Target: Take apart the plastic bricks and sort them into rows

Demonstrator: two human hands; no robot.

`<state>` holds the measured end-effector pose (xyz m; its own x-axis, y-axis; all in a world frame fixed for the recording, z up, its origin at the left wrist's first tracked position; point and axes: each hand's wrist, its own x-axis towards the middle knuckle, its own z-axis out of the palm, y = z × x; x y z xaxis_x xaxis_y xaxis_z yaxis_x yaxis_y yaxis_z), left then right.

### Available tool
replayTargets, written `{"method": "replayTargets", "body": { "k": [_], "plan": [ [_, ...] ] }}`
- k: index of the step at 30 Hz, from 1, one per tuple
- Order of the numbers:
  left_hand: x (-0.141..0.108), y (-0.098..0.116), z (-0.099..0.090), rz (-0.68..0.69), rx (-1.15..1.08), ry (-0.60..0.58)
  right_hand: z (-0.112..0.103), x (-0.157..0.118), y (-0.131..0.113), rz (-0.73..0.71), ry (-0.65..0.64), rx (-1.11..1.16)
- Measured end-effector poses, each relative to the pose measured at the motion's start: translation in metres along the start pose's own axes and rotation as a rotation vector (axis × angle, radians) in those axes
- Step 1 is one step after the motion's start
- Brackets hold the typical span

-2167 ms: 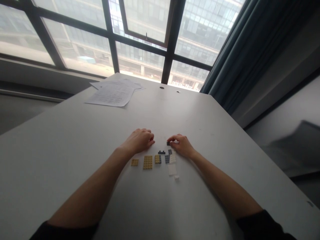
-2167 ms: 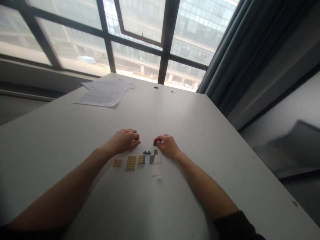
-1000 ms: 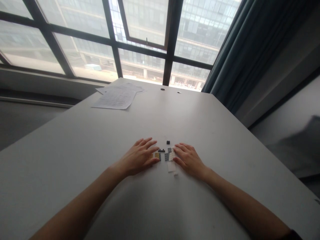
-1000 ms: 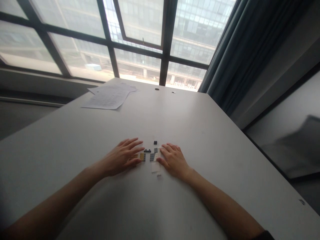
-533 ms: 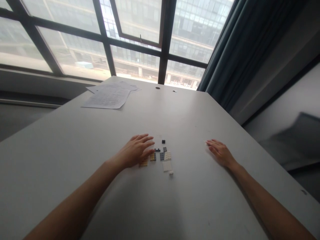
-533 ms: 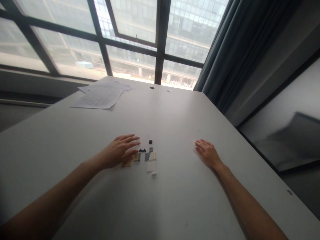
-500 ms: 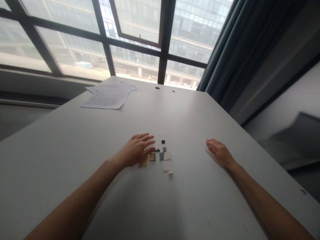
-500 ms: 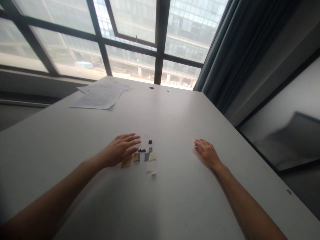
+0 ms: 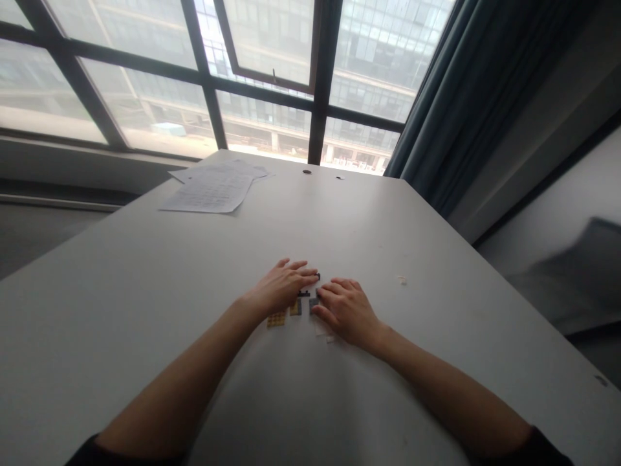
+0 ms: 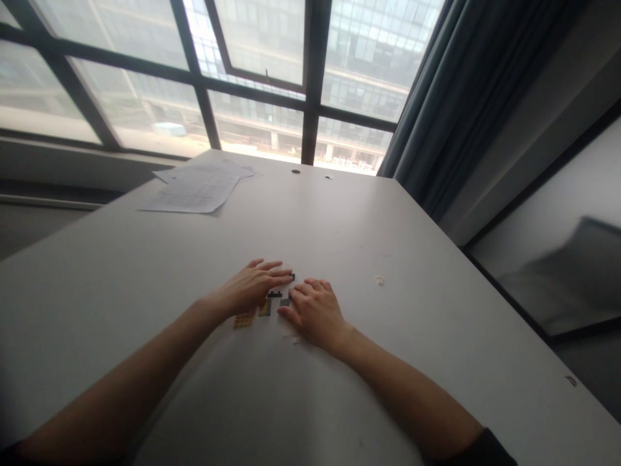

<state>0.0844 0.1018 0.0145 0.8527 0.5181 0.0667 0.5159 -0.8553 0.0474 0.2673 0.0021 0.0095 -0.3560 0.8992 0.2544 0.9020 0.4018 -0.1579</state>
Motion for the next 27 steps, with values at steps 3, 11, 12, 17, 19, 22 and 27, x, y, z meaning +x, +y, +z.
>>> {"method": "replayTargets", "body": {
  "k": [3, 11, 12, 17, 19, 22, 27],
  "plan": [
    [0.002, 0.000, 0.003, 0.013, 0.003, 0.001, 0.002, 0.000, 0.000, -0.021, -0.001, -0.033],
    [0.026, 0.011, 0.005, 0.018, -0.026, 0.031, -0.010, -0.036, 0.056, 0.065, 0.029, -0.142],
    [0.034, 0.017, 0.006, 0.029, -0.033, 0.041, -0.013, -0.047, 0.069, 0.097, 0.046, -0.161],
    [0.079, 0.067, 0.014, 0.142, -0.034, 0.098, -0.027, -0.092, 0.117, 0.180, 0.113, -0.260],
    [0.095, 0.087, 0.017, 0.173, -0.032, 0.110, -0.029, -0.099, 0.122, 0.166, 0.123, -0.276],
    [0.110, 0.109, 0.019, 0.198, -0.033, 0.113, -0.028, -0.103, 0.122, 0.154, 0.137, -0.286],
    [0.122, 0.123, 0.022, 0.197, -0.028, 0.120, -0.024, -0.107, 0.127, 0.176, 0.184, -0.292]
  ]
}}
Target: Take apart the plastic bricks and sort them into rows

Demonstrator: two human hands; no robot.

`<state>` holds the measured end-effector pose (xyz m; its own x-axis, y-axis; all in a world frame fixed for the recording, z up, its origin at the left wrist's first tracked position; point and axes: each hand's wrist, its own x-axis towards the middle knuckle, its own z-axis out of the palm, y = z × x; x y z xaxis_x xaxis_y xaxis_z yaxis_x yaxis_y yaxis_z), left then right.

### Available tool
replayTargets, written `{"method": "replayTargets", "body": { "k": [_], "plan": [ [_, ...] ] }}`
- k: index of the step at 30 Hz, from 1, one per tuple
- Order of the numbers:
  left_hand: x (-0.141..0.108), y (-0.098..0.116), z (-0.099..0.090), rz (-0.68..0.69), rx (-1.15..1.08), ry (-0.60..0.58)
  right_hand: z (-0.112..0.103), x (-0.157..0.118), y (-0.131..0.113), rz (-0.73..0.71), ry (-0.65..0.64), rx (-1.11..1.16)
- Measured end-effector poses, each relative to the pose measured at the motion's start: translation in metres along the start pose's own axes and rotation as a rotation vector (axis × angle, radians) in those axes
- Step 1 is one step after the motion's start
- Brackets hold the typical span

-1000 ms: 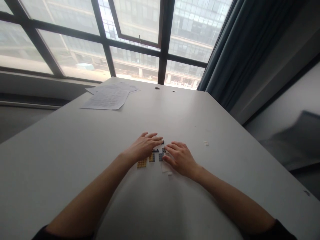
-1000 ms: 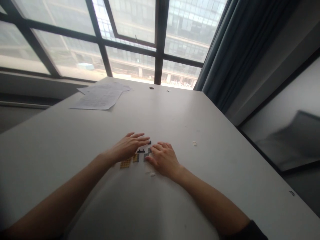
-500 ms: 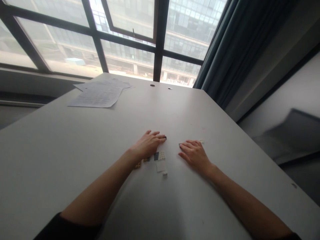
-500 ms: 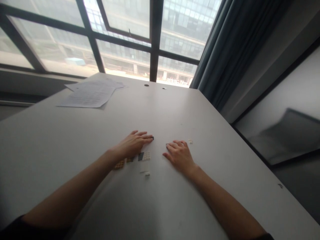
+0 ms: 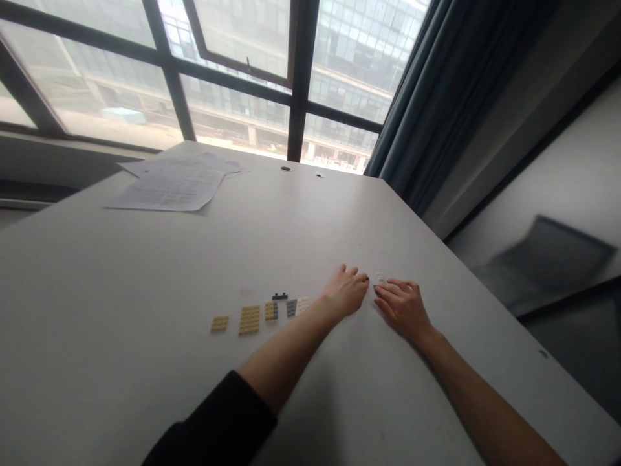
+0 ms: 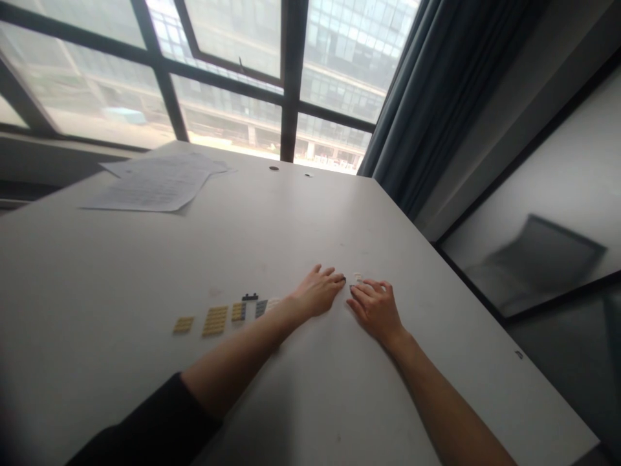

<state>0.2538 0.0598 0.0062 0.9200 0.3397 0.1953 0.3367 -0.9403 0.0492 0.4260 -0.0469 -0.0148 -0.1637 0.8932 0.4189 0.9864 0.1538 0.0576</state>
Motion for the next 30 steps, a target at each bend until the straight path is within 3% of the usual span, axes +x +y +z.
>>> {"method": "replayTargets", "body": {
  "k": [6, 10, 13, 18, 21, 23, 30],
  "plan": [
    [0.006, 0.006, 0.004, -0.016, 0.017, 0.029, 0.003, -0.003, 0.009, 0.027, 0.060, -0.004],
    [-0.006, 0.007, -0.010, -0.027, 0.019, 0.080, 0.003, -0.004, 0.009, 0.033, 0.070, -0.010],
    [-0.034, -0.007, -0.032, -0.044, -0.006, 0.140, 0.003, -0.003, 0.007, 0.047, 0.078, -0.016],
    [-0.113, -0.064, -0.067, -0.211, -0.087, 0.186, -0.003, 0.002, -0.004, 0.074, 0.127, -0.024],
    [-0.156, -0.089, -0.073, -0.251, -0.087, 0.100, -0.010, 0.010, -0.021, 0.048, 0.101, 0.011],
    [-0.174, -0.092, -0.072, -0.246, -0.092, 0.051, -0.013, 0.016, -0.039, 0.032, 0.082, 0.057],
    [-0.179, -0.063, -0.060, -0.219, -0.054, 0.034, -0.021, 0.032, -0.130, -0.072, -0.170, 0.233]
  ]
}}
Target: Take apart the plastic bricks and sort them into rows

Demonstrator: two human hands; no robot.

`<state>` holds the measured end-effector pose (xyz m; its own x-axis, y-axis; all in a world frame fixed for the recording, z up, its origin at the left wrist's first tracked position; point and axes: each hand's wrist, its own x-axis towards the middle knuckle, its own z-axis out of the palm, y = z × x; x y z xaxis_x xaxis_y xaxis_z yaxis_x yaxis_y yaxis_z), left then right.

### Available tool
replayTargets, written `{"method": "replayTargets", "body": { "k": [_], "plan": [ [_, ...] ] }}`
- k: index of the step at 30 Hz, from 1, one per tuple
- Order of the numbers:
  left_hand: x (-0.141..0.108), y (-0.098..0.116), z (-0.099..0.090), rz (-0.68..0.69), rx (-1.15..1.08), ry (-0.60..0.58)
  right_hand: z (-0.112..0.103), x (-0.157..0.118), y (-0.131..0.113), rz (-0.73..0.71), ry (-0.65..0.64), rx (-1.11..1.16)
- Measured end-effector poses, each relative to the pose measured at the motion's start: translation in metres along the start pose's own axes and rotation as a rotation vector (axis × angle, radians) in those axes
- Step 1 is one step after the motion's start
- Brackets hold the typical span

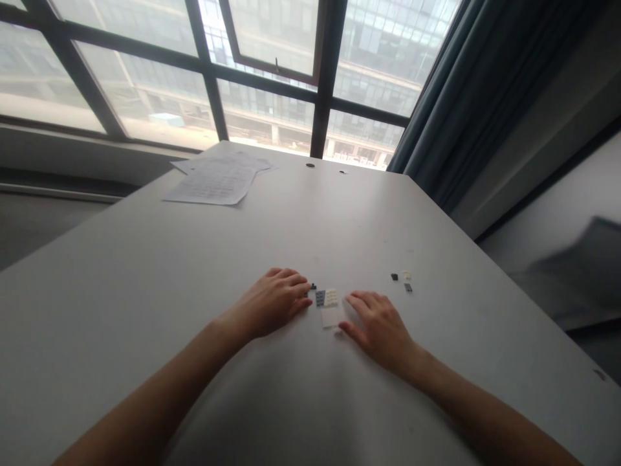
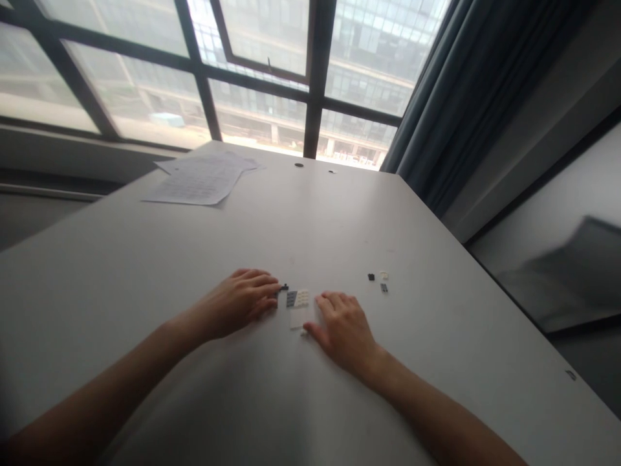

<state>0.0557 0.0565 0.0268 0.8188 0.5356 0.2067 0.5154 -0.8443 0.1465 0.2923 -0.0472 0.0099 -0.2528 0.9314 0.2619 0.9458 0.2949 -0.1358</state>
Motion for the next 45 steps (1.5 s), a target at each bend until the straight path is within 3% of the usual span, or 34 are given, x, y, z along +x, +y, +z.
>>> {"method": "replayTargets", "body": {
  "k": [5, 13, 17, 22, 32, 39, 42, 45],
  "plan": [
    [0.002, 0.009, 0.004, -0.005, 0.110, 0.026, 0.003, 0.016, -0.041, -0.057, -0.060, 0.005],
    [0.008, 0.013, 0.009, 0.007, 0.158, 0.024, 0.010, 0.025, -0.044, -0.072, -0.103, 0.001],
    [0.017, 0.015, 0.012, 0.007, 0.164, 0.029, 0.010, 0.018, -0.029, -0.066, -0.079, -0.012],
    [0.039, 0.028, 0.017, 0.011, 0.176, 0.023, 0.005, -0.006, 0.007, -0.019, -0.039, -0.040],
    [0.110, 0.090, 0.052, 0.149, 0.159, 0.063, -0.008, -0.079, 0.094, 0.066, 0.086, -0.154],
    [0.133, 0.123, 0.067, 0.179, 0.113, 0.065, -0.002, -0.084, 0.104, 0.106, 0.163, -0.160],
    [0.131, 0.126, 0.064, 0.167, 0.120, 0.074, -0.001, -0.083, 0.105, 0.108, 0.174, -0.159],
    [0.116, 0.115, 0.050, 0.147, 0.115, 0.122, -0.002, -0.083, 0.106, 0.093, 0.183, -0.173]
  ]
}}
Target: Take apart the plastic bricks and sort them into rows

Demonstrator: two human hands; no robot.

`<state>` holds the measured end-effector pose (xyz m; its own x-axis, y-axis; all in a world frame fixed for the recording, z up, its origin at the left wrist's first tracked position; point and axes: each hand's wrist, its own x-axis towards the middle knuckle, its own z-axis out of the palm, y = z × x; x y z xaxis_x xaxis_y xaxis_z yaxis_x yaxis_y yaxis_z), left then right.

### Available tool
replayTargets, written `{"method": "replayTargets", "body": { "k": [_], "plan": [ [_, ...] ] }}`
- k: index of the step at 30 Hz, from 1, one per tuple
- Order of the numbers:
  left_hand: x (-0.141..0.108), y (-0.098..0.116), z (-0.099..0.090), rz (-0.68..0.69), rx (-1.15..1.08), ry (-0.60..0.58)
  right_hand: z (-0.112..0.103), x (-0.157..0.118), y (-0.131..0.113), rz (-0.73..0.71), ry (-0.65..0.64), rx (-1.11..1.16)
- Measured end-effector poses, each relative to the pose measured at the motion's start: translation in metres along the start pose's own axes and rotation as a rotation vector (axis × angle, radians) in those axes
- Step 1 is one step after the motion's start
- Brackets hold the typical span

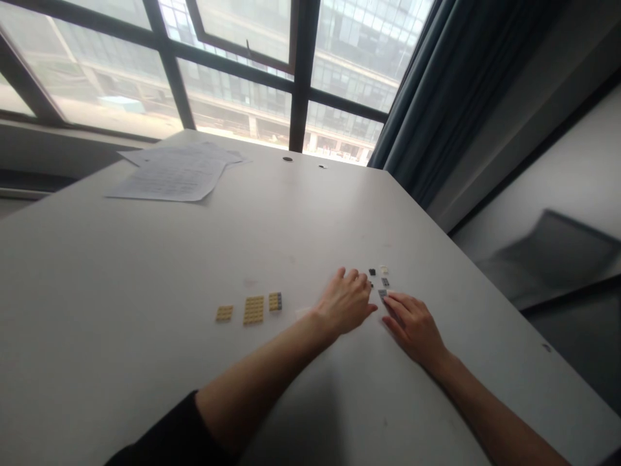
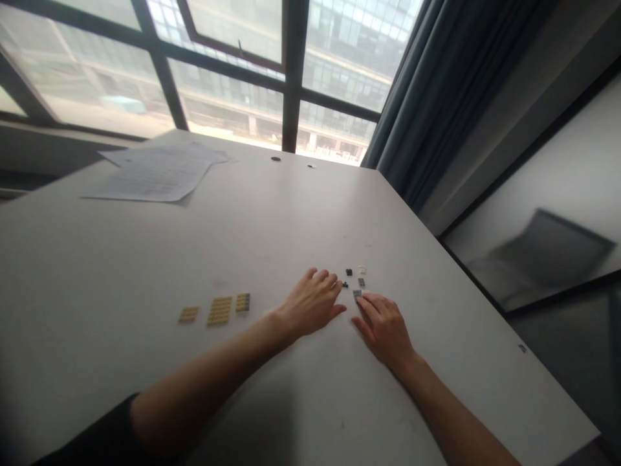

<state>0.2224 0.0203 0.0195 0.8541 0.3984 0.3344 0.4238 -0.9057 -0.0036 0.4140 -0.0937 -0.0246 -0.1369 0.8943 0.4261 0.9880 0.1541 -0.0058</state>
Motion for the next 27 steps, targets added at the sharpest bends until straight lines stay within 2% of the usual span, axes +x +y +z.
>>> {"method": "replayTargets", "body": {
  "k": [2, 6, 8, 10, 14, 17, 20, 24, 27],
  "plan": [
    [-0.019, -0.017, -0.016, -0.024, -0.009, 0.029, 0.000, 0.000, 0.001, -0.003, 0.017, -0.020],
    [-0.077, -0.070, -0.044, -0.109, -0.019, 0.034, -0.003, 0.000, -0.005, 0.002, 0.060, -0.046],
    [-0.108, -0.094, -0.050, -0.131, -0.028, 0.009, -0.006, 0.003, -0.013, -0.019, 0.054, -0.030],
    [-0.133, -0.108, -0.051, -0.138, -0.026, -0.004, -0.009, 0.007, -0.027, -0.054, 0.028, 0.008],
    [-0.159, -0.106, -0.048, -0.076, 0.004, -0.049, -0.016, 0.021, -0.069, -0.137, -0.037, 0.122],
    [-0.162, -0.097, -0.046, -0.024, 0.015, -0.096, -0.019, 0.036, -0.104, -0.204, -0.114, 0.210],
    [-0.162, -0.091, -0.045, -0.042, 0.020, -0.129, -0.018, 0.051, -0.132, -0.229, -0.186, 0.265],
    [-0.161, -0.085, -0.042, -0.076, 0.025, -0.143, -0.013, 0.063, -0.150, -0.250, -0.240, 0.261],
    [-0.158, -0.081, -0.038, -0.100, 0.029, -0.137, -0.010, 0.065, -0.146, -0.247, -0.244, 0.221]
  ]
}}
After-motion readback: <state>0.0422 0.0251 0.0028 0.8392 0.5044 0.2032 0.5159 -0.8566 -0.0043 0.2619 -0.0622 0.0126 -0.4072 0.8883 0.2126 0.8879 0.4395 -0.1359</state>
